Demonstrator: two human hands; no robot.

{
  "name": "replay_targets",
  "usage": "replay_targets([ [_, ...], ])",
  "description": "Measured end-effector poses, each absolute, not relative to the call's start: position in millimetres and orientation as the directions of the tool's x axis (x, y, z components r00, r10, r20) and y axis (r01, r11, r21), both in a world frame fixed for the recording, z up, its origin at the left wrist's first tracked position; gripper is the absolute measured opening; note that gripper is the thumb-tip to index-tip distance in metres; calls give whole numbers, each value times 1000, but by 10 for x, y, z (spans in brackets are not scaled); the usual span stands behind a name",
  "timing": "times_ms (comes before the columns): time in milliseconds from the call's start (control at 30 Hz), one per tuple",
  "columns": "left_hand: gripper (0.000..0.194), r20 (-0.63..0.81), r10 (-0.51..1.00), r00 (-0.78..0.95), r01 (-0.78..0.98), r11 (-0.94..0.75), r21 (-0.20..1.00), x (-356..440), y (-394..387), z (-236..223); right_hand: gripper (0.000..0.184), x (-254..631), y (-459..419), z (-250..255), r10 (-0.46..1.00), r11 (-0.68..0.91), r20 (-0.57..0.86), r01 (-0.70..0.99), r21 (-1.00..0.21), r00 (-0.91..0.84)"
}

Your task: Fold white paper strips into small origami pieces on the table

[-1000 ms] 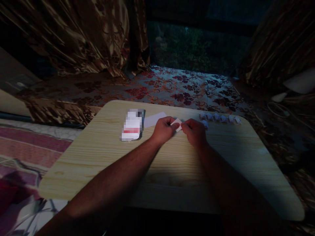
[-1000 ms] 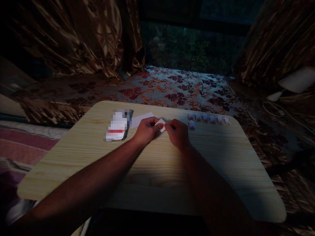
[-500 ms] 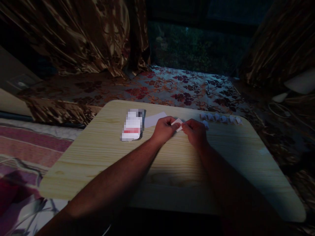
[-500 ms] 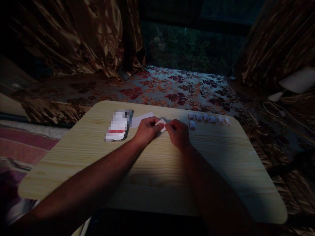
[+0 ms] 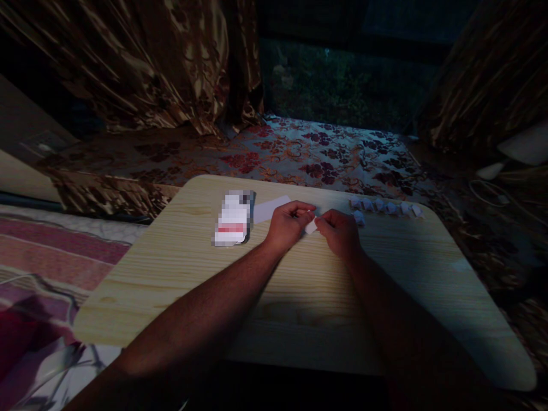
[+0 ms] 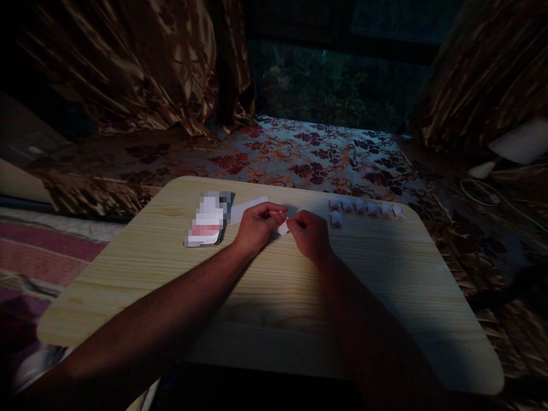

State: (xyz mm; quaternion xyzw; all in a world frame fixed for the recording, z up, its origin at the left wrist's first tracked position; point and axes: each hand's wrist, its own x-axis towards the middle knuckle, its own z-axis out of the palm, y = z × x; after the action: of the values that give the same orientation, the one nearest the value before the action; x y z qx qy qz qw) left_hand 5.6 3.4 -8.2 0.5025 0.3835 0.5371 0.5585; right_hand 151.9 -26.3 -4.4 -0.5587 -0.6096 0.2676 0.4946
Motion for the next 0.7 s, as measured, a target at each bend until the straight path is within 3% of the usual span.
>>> replay_targets([
  [700, 12, 92, 994, 66, -216, -76, 974, 42, 38, -71, 21, 1522, -252, -78, 940, 250, 328, 468, -848, 91],
])
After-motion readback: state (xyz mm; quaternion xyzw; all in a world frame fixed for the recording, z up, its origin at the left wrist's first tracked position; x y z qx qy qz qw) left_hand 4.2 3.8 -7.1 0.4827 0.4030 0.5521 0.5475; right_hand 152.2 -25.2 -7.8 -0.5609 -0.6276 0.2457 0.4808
